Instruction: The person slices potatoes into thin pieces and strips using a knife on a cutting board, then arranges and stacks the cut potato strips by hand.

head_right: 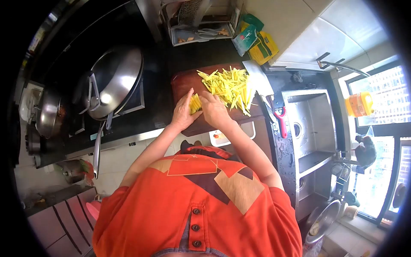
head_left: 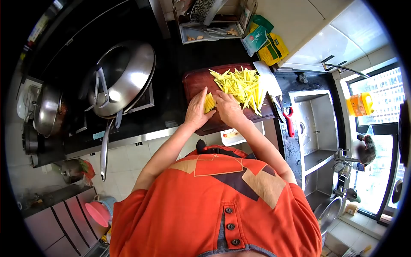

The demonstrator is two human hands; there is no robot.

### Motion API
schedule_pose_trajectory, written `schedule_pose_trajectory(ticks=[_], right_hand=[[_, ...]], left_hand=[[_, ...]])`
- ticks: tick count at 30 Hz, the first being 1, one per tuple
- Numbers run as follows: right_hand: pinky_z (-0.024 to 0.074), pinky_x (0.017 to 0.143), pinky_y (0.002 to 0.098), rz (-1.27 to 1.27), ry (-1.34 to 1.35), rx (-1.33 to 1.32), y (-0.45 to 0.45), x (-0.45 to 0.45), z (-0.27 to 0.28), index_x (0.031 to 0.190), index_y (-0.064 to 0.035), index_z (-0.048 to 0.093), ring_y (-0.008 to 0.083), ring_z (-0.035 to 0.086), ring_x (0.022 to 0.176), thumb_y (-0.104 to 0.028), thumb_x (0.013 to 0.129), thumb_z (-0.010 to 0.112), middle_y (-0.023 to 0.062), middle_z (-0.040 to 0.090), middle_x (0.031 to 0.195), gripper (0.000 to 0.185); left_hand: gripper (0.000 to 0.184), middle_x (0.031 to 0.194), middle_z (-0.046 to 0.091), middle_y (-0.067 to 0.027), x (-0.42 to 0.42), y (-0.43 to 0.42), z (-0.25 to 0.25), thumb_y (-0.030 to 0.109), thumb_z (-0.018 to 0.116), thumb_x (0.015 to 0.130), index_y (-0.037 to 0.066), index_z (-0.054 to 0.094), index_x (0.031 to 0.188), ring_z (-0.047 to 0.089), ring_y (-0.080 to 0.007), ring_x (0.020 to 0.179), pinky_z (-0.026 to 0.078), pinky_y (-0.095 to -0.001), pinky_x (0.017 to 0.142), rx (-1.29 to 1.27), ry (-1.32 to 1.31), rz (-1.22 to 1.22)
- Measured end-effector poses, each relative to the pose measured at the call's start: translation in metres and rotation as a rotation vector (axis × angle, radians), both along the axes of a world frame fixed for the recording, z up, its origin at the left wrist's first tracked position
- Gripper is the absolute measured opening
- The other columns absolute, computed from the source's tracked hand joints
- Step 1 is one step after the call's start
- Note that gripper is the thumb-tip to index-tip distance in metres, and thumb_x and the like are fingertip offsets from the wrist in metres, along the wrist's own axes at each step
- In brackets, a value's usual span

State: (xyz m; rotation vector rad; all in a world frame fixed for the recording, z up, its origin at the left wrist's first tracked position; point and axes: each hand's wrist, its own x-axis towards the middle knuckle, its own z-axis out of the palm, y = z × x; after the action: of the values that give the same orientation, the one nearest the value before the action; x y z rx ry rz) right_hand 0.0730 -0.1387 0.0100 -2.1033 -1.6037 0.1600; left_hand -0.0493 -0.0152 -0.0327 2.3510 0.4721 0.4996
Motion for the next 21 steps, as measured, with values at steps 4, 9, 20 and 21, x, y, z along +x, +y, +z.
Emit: schedule_pose_trajectory(ticks=[4,9,20,21], right_hand=[[0.0464,0.089,0.0421,-0.216,0.093,0.081,-0.052,0.017,0.052,0.124,-0.0013,0.052,0.0382,0.056,0.104,-0.004,0.083,0.058,0.0226,0.057,0.114,0.042],[0.0460,0.086,0.0454,-0.761,-0.075,-0.128,-0.155,0.105,0.038,0.108,0.0000,0.058,0.0361,0.056,0.100,-0.012,0.082,0.054,0.0198,0.059,0.107,0.029],[0.0495,0.080,0.0469,-0.597,0.043,-0.220,-0.181,0.130,0.004,0.137,-0.0047,0.038,0.0439,0.059,0.092,-0.014,0.087,0.057,0.0292,0.054,0.105,0.054],[0.0491,0.080,0.0471,-0.567,0.057,-0.212,-0.181,0.132,0.001,0.137,-0.0061,0.038,0.0437,0.059,0.094,-0.013,0.086,0.059,0.0287,0.054,0.106,0.056]], left_hand=[[0.089,0.142,0.037,-0.0211,-0.009,-0.006,0.019,0.025,0.078,0.072,0.007,0.028,0.144,0.032,-0.0355,0.135,0.029,-0.0401,0.111,0.081,-0.143,0.128],[0.026,0.093,0.065,-0.0101,-0.028,-0.010,0.027,0.017,0.070,0.082,0.003,0.062,0.102,0.063,-0.0182,0.078,0.051,-0.0316,0.068,-0.222,-0.165,0.543],[0.026,0.060,0.062,-0.0065,-0.001,-0.008,0.043,0.024,0.072,0.080,0.001,0.063,0.076,0.061,-0.0151,0.047,0.050,-0.0261,0.043,-0.590,0.203,0.440],[0.026,0.062,0.063,-0.0068,-0.006,-0.007,0.046,0.027,0.074,0.078,0.003,0.064,0.078,0.063,-0.0174,0.049,0.051,-0.0285,0.044,-0.404,0.244,0.365]])
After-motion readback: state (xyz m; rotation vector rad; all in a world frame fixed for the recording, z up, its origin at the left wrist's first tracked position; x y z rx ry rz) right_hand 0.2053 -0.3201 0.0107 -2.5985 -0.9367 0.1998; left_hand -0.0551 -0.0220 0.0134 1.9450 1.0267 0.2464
